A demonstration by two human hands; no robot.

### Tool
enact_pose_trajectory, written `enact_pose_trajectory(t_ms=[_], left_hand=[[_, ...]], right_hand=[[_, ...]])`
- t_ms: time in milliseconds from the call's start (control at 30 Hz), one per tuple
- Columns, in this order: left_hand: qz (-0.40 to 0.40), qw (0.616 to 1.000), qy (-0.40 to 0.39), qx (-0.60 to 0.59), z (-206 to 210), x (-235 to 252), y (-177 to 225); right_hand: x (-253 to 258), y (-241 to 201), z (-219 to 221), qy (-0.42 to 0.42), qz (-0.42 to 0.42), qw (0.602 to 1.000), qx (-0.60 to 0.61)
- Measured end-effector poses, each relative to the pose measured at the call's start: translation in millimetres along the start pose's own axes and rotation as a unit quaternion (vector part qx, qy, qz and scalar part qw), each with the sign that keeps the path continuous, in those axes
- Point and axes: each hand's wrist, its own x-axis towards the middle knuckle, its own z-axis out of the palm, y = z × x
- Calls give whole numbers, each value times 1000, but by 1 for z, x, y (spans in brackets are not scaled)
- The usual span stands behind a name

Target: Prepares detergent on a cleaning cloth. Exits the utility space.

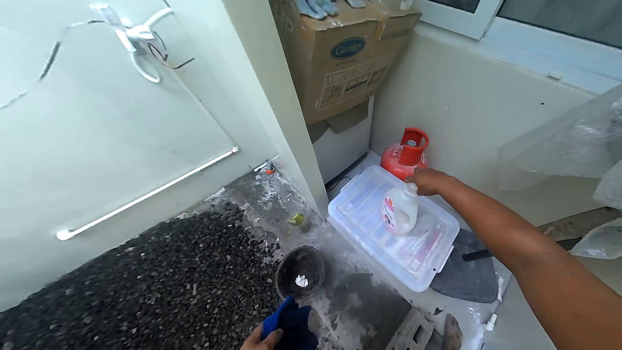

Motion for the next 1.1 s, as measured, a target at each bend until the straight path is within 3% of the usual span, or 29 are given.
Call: enact_pose_trajectory(t_ms=[200,400,533,700,800,867,933,1000,1100], left_hand=[[23,1000,8,1,-2,-3,15],[41,992,45,106,-22,-17,43],[58,986,77,135,-37,-22,53],[104,975,103,165,-47,-19,56],[192,950,124,213,-57,-21,55],[264,921,154,243,-60,-27,58],[350,882,204,241,-60,-35,63],[432,838,260,210,-56,-43,69],[531,782,311,100,-42,-43,80]], right_hand=[[30,16,24,17,19,998,55],[11,-1,25,28,123,987,103],[7,-6,38,107,108,970,188],[-6,-28,21,92,194,966,147],[-26,-74,22,192,134,946,224],[-41,-139,43,168,27,931,323],[-50,-218,67,56,-88,889,447],[-56,-287,93,-45,-146,802,577],[-66,-361,117,-114,-136,596,783]])
